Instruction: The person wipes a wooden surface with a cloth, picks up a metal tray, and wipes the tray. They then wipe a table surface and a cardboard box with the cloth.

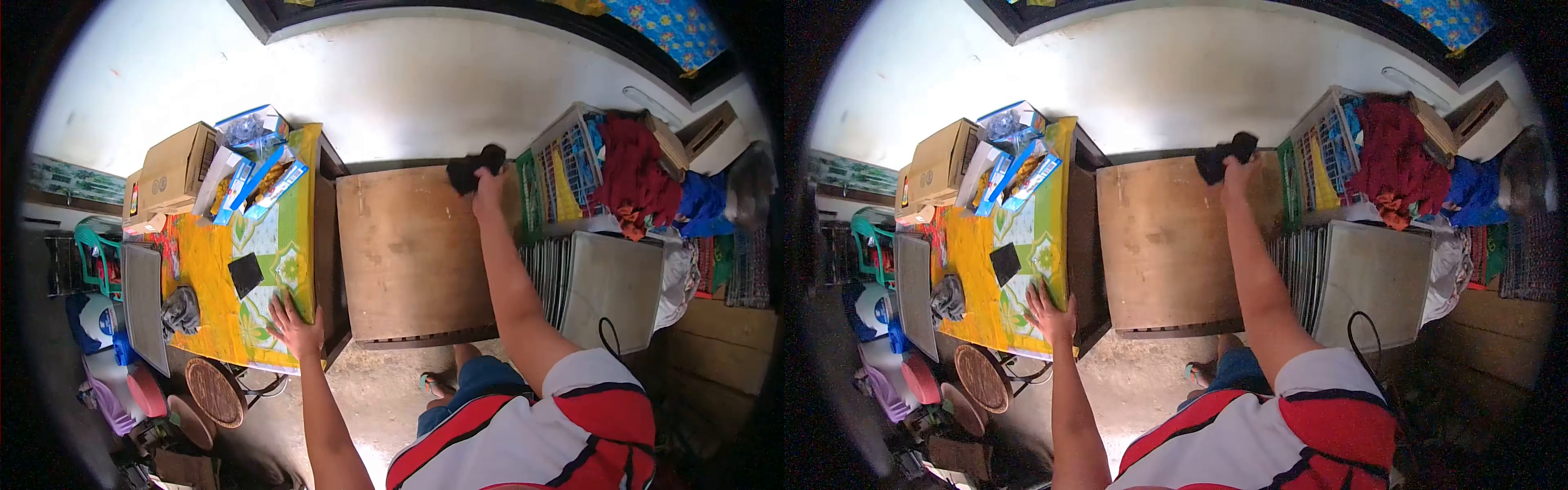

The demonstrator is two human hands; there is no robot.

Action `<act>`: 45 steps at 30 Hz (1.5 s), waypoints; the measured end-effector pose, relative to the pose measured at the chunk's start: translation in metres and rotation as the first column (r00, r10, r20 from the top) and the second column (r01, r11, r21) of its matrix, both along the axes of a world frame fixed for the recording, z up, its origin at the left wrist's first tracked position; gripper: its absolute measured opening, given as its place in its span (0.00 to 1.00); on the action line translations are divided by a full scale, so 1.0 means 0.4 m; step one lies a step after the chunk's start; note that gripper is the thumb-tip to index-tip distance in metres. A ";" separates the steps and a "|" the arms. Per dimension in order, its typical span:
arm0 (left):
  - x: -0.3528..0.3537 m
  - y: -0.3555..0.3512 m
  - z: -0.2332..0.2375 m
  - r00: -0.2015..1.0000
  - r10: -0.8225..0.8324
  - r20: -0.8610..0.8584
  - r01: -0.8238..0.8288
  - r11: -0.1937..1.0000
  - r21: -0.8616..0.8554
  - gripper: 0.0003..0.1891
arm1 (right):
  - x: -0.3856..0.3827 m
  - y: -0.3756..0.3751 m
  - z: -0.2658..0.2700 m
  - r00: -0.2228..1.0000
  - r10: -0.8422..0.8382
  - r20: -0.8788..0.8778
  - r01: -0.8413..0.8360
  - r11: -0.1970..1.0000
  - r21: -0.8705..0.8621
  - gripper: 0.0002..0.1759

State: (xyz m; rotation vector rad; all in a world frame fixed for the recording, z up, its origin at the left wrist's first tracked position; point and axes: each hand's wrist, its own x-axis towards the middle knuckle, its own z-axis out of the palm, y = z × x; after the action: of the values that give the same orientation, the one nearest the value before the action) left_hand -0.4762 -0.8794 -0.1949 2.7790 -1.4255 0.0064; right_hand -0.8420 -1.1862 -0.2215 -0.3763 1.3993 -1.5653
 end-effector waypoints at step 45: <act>-0.004 -0.006 0.005 1.000 -0.005 -0.019 0.005 1.000 -0.021 0.49 | 0.392 -0.398 0.191 0.184 -0.362 -0.914 -0.168 0.904 -0.392 0.30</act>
State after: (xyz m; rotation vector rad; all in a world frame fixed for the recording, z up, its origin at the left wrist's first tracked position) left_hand -0.4777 -0.8819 -0.1928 2.7510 -1.4197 -0.0055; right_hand -0.6852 -1.3454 -0.1450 -1.9420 2.0175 -1.7546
